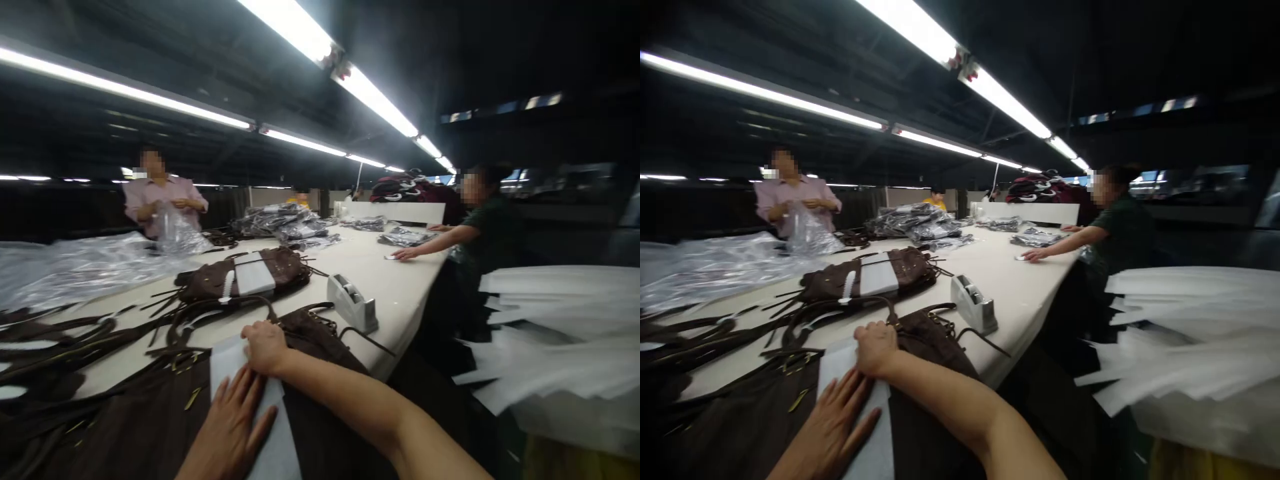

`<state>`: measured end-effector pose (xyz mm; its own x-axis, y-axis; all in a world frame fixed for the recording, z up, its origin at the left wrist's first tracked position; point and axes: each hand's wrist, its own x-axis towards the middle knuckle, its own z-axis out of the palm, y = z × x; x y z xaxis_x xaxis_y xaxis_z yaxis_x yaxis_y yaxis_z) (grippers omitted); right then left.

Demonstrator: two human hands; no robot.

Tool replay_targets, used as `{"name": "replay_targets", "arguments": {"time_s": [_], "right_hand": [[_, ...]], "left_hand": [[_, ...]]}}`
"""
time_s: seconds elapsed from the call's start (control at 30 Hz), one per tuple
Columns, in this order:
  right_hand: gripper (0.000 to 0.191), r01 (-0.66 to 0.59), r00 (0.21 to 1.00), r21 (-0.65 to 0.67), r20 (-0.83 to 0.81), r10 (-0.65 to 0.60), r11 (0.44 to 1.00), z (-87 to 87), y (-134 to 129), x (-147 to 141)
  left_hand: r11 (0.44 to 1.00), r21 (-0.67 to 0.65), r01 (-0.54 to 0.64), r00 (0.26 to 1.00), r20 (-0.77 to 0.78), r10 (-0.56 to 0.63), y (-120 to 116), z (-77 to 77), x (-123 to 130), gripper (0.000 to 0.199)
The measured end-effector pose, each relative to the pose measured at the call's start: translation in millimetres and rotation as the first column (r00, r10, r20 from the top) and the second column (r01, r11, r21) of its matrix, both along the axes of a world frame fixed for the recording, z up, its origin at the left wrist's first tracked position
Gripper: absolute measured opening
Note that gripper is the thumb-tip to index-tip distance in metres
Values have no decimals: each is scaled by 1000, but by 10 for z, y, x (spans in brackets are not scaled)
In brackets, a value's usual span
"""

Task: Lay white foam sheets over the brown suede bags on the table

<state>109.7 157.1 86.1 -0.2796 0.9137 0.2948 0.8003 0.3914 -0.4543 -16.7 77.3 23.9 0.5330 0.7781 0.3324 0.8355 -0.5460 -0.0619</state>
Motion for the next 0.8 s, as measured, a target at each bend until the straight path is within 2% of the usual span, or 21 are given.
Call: {"name": "replay_targets", "arguments": {"time_s": [0.1,0.17,0.23,0.3,0.37,0.47,0.53,0.63,0.73,0.8], "right_hand": [[22,-99,990,202,-75,116,974,155,-402,359],[18,-61,971,288,-203,123,956,243,-674,769],[15,66,948,285,-317,29,956,306,-843,1295],[17,242,903,249,-413,-123,938,337,-876,1866],[19,409,834,156,-464,-298,899,336,-807,2389],[25,493,771,6,-466,-434,870,304,-614,2917],[29,473,766,-74,-459,-451,878,289,-461,3061],[36,390,775,-247,-431,-462,887,304,-214,3058],[39,319,785,-433,-378,-491,843,360,11,2981],[33,297,781,-512,-356,-513,806,394,116,2950]], "left_hand": [[999,34,35,999,-4,-35,111,-79,-35,65],[999,13,34,999,-22,-33,130,-70,-43,66],[999,-34,13,998,-56,-14,124,-19,-39,66],[997,-75,-2,996,-84,-4,119,34,-35,67],[997,-72,1,996,-84,-7,128,42,-43,67],[999,30,38,998,-49,-36,172,-74,-89,68],[989,133,70,997,-27,-67,220,-211,-132,69],[964,246,104,994,-6,-106,303,-400,-189,69],[961,255,109,994,3,-114,355,-486,-225,71],[967,232,106,994,3,-110,361,-487,-236,72]]}}
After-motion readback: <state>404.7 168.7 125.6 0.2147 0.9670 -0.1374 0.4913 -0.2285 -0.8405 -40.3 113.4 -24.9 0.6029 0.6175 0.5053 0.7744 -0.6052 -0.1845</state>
